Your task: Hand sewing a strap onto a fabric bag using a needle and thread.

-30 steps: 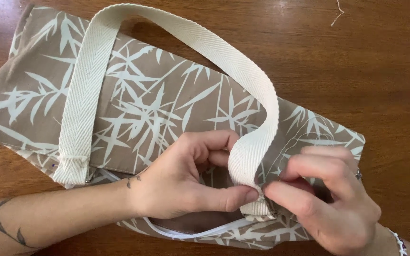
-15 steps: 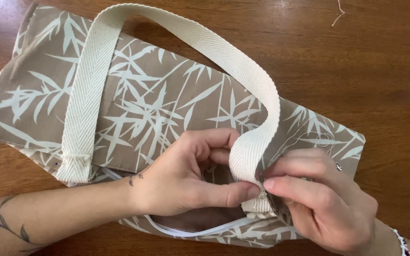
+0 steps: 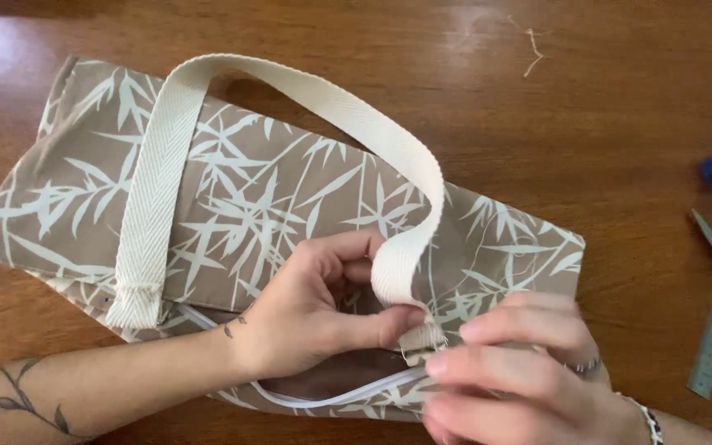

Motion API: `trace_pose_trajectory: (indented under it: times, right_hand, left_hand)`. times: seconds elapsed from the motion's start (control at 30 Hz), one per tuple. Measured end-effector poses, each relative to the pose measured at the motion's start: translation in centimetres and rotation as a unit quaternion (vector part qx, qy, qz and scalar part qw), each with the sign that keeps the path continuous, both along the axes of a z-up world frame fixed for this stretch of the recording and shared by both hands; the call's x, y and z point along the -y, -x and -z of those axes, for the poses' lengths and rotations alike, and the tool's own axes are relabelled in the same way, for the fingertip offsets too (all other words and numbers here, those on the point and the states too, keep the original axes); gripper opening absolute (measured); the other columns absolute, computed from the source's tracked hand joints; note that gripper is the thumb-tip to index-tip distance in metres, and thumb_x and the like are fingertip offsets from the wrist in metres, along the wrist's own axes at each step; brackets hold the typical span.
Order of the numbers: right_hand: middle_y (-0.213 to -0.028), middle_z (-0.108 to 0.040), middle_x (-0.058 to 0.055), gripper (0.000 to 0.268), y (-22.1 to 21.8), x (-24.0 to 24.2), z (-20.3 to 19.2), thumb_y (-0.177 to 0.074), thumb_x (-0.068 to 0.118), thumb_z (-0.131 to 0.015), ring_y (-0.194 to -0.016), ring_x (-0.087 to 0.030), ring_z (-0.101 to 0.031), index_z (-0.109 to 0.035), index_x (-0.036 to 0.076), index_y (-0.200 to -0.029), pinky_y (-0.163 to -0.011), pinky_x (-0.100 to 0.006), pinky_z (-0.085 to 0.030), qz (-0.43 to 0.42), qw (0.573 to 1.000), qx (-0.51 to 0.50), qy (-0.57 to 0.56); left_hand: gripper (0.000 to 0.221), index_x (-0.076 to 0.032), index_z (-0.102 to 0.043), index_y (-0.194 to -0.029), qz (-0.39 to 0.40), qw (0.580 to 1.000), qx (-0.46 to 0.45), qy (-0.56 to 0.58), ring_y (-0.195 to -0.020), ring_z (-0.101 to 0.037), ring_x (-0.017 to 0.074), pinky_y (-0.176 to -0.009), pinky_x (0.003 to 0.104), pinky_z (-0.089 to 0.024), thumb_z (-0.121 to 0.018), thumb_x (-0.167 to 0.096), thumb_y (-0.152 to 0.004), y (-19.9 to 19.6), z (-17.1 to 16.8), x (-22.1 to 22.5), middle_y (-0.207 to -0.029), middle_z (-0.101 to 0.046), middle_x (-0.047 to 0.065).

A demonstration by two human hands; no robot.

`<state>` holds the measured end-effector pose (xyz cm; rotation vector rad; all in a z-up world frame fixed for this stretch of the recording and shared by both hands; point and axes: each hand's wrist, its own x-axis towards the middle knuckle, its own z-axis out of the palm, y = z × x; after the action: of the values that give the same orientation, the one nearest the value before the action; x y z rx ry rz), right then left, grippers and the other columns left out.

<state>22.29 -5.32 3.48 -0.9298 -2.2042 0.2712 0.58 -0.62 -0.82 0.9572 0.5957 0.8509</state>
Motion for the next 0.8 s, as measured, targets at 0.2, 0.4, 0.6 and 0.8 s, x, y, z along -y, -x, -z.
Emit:
trace_pose_trajectory:
  times: [0.2,0.4,0.6,0.8]
  right_hand:
    - [-0.061,-0.044,0.001,0.048,-6.6,-2.7,1.8,-0.11,0.038,-0.055,-0.05,-0.019,-0.052,-0.047,0.014,-0.07,-0.052,-0.034,-0.052,-0.108,0.782,-0.493,0.365]
    - [-0.131,-0.062,-0.028,0.034,-15.6,-7.5,2.2,-0.15,0.001,-0.044,-0.127,-0.041,-0.059,-0.065,-0.021,-0.134,-0.123,-0.049,-0.044,0.269,0.957,0.078,-0.074]
    - [-0.107,-0.067,-0.021,0.01,-11.4,-8.6,-0.1,-0.127,-0.005,-0.065,-0.099,-0.038,-0.059,-0.068,-0.007,-0.118,-0.086,-0.047,-0.046,0.326,0.918,0.221,-0.034]
    - [-0.115,-0.073,0.003,0.02,-5.5,-7.3,-0.7,-0.091,0.024,-0.064,-0.116,-0.022,-0.061,-0.073,0.019,-0.108,-0.102,-0.051,-0.037,0.146,0.952,0.253,0.09]
  left_hand:
    - [0.02,-0.006,-0.062,-0.094,-0.008,0.999,0.012,0.029,-0.082,-0.064,0.0061,-0.075,0.02,-0.053,-0.078,-0.001,-0.084,0.1,0.1,-0.1,-0.086,-0.069,0.0]
    - [0.02,-0.006,-0.064,-0.096,-0.005,1.0,-0.01,0.023,-0.08,-0.064,0.007,-0.075,0.02,-0.052,-0.079,-0.002,-0.082,0.2,-0.3,-0.3,-0.086,-0.069,0.0]
    - [0.018,-0.005,-0.065,-0.096,-0.004,1.0,-0.009,0.02,-0.076,-0.06,0.0063,-0.069,0.021,-0.05,-0.078,-0.004,-0.084,0.3,-0.1,-0.3,-0.084,-0.067,0.0]
    - [0.022,-0.003,-0.064,-0.101,-0.008,0.999,0.012,0.045,-0.082,-0.065,0.0083,-0.076,0.022,-0.053,-0.077,0.0,-0.083,0.1,0.2,-0.3,-0.088,-0.071,0.002]
